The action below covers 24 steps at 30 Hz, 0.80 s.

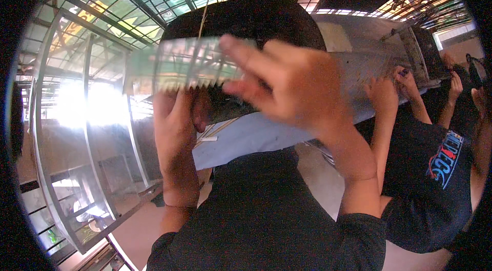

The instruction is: The person prepares skewers by threading pieces of meat onto wooden sticks and uses a serrated metal blade to scrape and adjust the items while working over a grill.

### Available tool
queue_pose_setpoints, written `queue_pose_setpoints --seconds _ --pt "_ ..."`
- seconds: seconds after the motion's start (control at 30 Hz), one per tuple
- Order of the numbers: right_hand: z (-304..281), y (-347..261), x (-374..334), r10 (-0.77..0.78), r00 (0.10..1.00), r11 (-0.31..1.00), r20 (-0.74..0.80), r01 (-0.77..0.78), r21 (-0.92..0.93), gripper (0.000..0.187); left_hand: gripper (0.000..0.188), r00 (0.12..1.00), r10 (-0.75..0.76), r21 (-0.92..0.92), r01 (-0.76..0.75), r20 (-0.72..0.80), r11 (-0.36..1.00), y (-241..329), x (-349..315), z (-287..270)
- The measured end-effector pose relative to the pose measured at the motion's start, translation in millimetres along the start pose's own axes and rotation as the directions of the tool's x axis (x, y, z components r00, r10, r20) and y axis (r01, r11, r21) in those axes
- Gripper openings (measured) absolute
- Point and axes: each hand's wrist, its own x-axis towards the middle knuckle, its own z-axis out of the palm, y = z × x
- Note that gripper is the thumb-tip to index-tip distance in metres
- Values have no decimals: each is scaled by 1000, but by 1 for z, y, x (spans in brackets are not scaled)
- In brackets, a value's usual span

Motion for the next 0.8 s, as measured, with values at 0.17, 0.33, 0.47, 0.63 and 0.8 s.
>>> queue_pose_setpoints --seconds 0.17,0.33,0.47,0.63,0.8 --pt "7 18 1 124 988 981 -89 -136 -141 52 18 999 -50 -46 50 0 998 13 -3 1" --pt "-3 -7 -3 16 998 1000 64 -16 7 54 21 996 -69 -31 68 -53 997 5 -13 -6" --pt "6 10 -4 38 999 997 -22 -40 -73 53 21 992 -128 -172 126 -1 977 15 -13 -6" --pt "-1 -3 -3 -8 999 1000 50 8 16 50 21 994 -109 -155 108 -2 982 12 -17 -8" --pt "8 17 -1 70 997 997 -33 -72 -38 53 20 994 -105 -77 102 -34 992 16 -13 -8"
